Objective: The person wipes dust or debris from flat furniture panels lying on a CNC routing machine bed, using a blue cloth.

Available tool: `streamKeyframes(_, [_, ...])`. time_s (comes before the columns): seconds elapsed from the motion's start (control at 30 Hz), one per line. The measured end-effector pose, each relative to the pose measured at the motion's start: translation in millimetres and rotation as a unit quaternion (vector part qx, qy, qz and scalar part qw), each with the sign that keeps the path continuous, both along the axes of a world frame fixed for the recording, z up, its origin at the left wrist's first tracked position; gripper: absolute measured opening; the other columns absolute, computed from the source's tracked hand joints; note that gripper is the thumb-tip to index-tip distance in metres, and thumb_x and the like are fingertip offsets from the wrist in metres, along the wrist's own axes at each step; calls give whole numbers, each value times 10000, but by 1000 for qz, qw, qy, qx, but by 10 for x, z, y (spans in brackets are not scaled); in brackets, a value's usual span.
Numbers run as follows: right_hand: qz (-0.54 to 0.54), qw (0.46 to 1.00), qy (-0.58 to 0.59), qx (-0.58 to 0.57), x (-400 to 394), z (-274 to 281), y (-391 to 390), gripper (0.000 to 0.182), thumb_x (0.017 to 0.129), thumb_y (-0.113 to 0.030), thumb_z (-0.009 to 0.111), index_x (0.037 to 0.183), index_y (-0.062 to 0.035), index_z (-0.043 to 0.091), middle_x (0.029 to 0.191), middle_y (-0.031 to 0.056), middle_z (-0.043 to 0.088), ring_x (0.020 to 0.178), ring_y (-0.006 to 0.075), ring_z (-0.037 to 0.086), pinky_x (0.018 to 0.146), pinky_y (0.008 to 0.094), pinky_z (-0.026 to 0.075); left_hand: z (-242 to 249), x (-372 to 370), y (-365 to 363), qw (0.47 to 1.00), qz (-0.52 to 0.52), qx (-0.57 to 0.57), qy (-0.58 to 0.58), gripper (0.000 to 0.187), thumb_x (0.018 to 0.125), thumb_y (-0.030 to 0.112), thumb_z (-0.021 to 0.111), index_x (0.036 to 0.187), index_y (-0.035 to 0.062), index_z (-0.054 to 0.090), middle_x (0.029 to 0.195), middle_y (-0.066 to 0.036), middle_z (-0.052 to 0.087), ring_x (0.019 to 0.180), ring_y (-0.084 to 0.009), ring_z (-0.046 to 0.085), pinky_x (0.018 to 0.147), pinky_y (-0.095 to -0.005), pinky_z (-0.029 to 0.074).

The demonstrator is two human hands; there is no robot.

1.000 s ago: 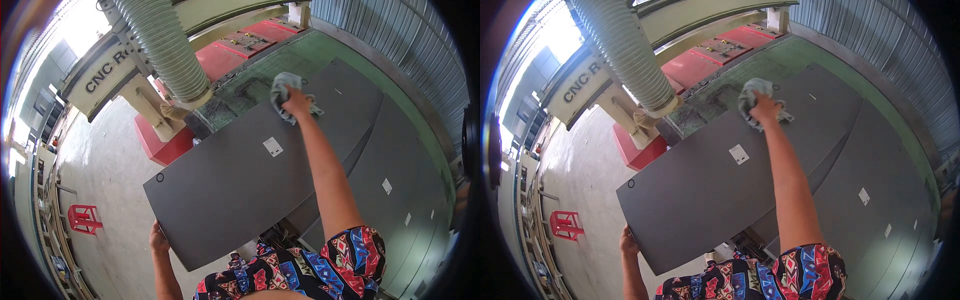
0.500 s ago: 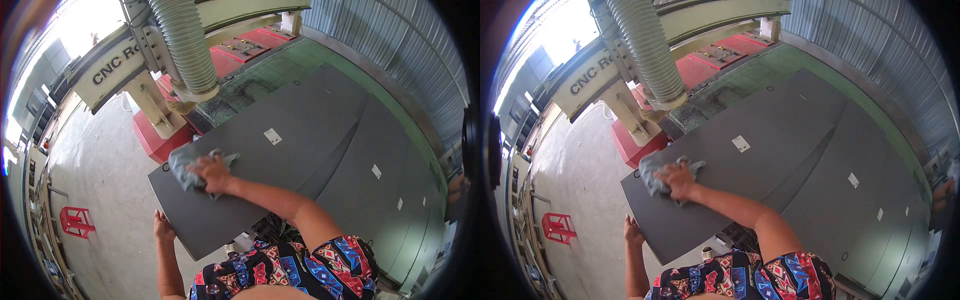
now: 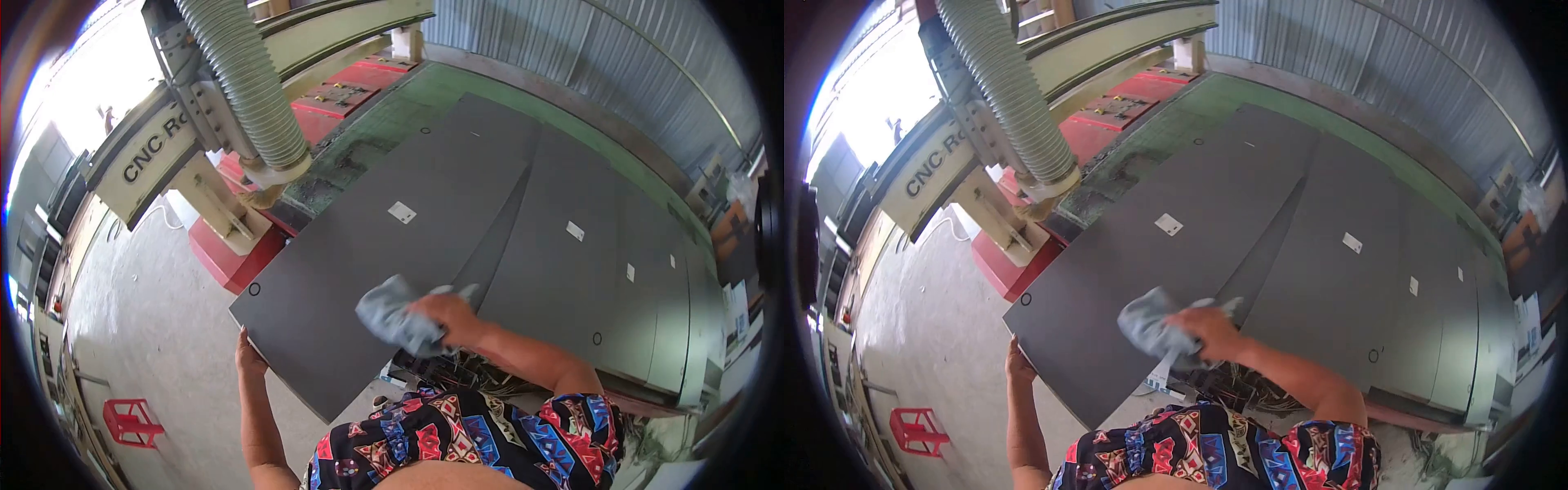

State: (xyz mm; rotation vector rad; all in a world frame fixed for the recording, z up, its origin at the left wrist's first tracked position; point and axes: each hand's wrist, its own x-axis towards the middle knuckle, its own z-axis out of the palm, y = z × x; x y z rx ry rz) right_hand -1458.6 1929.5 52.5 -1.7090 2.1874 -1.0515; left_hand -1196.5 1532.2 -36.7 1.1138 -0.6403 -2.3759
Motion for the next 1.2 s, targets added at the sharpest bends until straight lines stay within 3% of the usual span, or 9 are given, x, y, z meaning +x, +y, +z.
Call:
streamKeyframes(0.1, [-281,927,-241,-63,-119,-63,465,613,663,-76,668,1246,-43,484,1081,127,602,1024,285,598,887,429,484,-396,1,-343,1000,-6,2,-8,478,891,445,502,1185,70,537,1167,-137,590,1044,-313,579,913,-493,450])
streamKeyframes(0.2, [-265,713,-619,-194,-151,1,703,547,647,29,594,1185,17,500,1016,142,625,890,215,635,759,338,544,-285,-110,-294,990,42,-62,-123,465,877,374,570,1177,20,529,1152,-142,589,1027,-318,574,904,-460,456])
streamKeyframes(0.37, [-239,630,-677,-296,208,-220,562,402,705,19,533,1106,49,539,1037,131,603,908,234,639,761,332,552,-385,-110,-474,998,32,-46,-40,478,875,364,580,1189,9,520,1194,-140,564,1055,-308,558,915,-463,445])
streamKeyframes(0.5, [-128,652,-705,-249,271,-394,431,332,807,-49,590,1128,32,561,1038,85,610,911,173,627,823,288,516,-175,-166,-655,1000,-2,-5,-14,499,873,376,583,1200,6,516,1192,-124,566,1047,-298,561,929,-458,432])
streamKeyframes(0.6, [-83,700,-683,-188,235,-581,296,277,848,-63,571,1110,29,576,1040,63,611,908,138,616,808,257,507,-245,-397,-716,967,117,-124,-187,491,887,376,563,1201,0,526,1184,-117,574,1038,-294,565,938,-438,423])
streamKeyframes(0.63, [-15,617,-752,-230,195,-579,234,259,860,-75,564,1098,25,582,1028,59,614,903,125,610,792,243,501,-301,-425,-750,965,130,-130,-185,485,891,374,557,1196,-3,533,1183,-118,576,1036,-294,566,941,-431,420])
streamKeyframes(0.7, [41,690,-666,-281,221,-522,135,255,861,-98,569,1088,18,589,1013,57,615,892,133,614,786,239,502,-412,-442,-777,962,152,-141,-178,474,899,368,546,1184,-11,547,1181,-119,580,1031,-294,567,946,-416,414])
streamKeyframes(0.8, [-43,656,-727,-196,12,-989,-25,318,862,-170,578,1115,23,569,1032,92,620,928,183,625,832,260,510,-252,-386,-540,963,164,-142,-158,445,905,341,541,1163,-20,562,1176,-123,583,1028,-290,569,937,-403,421])
streamKeyframes(1.2, [-27,642,-742,-190,102,-641,146,312,879,-176,555,1126,13,560,1045,101,616,934,191,625,843,279,512,231,-83,-161,965,175,-193,-16,339,868,267,598,1073,-3,596,1075,-132,616,954,-279,599,867,-403,488])
